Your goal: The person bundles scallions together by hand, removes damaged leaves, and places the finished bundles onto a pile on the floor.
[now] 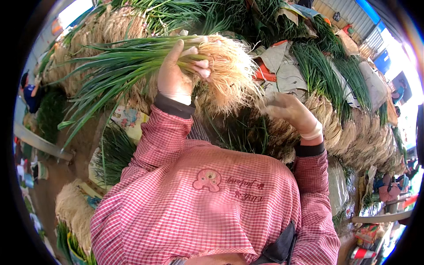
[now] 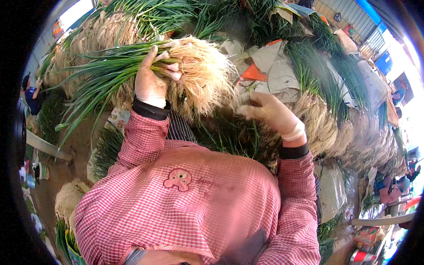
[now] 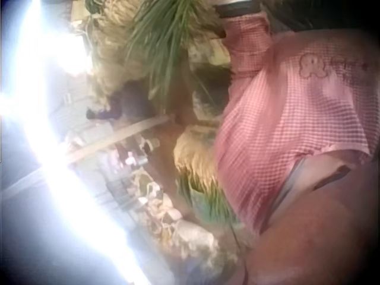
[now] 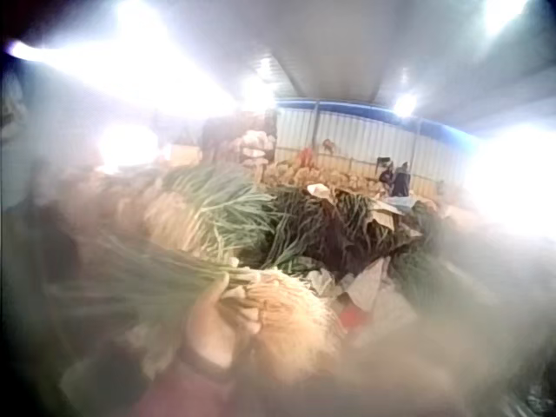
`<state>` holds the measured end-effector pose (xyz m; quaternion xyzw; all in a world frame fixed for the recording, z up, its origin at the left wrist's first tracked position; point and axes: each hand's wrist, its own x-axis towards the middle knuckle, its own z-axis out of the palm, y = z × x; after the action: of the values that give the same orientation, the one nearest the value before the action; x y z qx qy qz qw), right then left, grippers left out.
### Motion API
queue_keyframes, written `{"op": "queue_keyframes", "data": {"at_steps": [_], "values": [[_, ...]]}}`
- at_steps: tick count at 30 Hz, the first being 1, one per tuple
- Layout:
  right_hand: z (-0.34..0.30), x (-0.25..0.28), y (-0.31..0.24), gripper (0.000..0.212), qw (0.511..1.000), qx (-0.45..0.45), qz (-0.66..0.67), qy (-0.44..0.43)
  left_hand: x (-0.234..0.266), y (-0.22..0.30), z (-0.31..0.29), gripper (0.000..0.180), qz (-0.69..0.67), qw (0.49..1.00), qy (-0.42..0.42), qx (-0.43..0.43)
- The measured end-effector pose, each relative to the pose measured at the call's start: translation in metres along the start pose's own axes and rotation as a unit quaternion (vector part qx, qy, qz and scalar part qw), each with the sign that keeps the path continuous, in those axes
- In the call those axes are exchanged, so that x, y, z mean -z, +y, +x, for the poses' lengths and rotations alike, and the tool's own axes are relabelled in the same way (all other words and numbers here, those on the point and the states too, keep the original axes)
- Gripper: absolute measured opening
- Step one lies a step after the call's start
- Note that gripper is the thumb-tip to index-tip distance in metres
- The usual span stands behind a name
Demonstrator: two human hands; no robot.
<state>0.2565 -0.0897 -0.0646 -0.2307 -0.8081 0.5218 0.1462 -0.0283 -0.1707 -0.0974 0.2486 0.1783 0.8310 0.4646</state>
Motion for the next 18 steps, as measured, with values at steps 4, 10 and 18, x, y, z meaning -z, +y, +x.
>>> {"op": "queue_keyframes", "data": {"at_steps": [4,10,18], "values": [[0.049,-0.026,-0.003,0.037,0.993,0.046,-0.077,0.072,-0.005,-0.012,-0.004,0.037,0.039,0.998,0.035,-0.037],[0.055,-0.051,-0.007,0.024,0.996,-0.042,-0.012,-0.077,0.028,0.013,-0.016,0.044,0.071,0.995,0.039,-0.067],[0.044,-0.048,0.084,0.021,0.95,-0.168,-0.235,-0.119,0.171,0.14,-0.06,0.034,0.202,0.955,0.193,-0.1]]}}
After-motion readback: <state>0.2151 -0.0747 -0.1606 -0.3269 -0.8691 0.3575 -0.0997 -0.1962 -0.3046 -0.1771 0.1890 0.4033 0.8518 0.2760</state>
